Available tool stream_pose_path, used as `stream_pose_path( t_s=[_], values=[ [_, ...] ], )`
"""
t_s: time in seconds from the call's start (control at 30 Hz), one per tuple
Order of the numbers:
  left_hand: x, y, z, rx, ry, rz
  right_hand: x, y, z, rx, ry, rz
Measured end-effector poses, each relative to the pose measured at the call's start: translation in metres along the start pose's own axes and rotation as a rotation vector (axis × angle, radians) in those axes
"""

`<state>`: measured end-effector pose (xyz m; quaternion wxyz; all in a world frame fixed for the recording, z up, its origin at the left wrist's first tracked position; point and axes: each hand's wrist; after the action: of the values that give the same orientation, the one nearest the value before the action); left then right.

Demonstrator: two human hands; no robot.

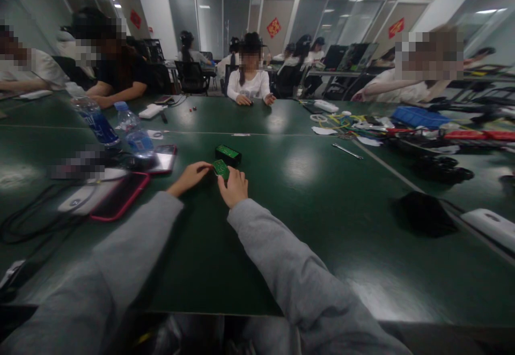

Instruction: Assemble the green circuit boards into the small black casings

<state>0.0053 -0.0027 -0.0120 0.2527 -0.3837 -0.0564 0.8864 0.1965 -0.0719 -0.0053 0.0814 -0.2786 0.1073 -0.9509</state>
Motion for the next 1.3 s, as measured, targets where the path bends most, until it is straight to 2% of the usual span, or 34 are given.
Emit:
stream_pose_path(
  t_s=[1.3],
  values=[
    [-0.0045, 0.0007, 0.0014, 0.007, -0.037, 0.013, 0.0005, 0.0001, 0.0003, 0.012, 0.003, -0.005]
  ],
)
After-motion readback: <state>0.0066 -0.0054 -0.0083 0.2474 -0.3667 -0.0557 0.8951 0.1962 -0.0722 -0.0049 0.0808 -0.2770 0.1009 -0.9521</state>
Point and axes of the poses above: each hand's wrist, its own y-axis away from the middle knuckle, its own z-axis out of the back of the hand, x = y × z, and after that the axes turned 6 degrees about x, right-handed
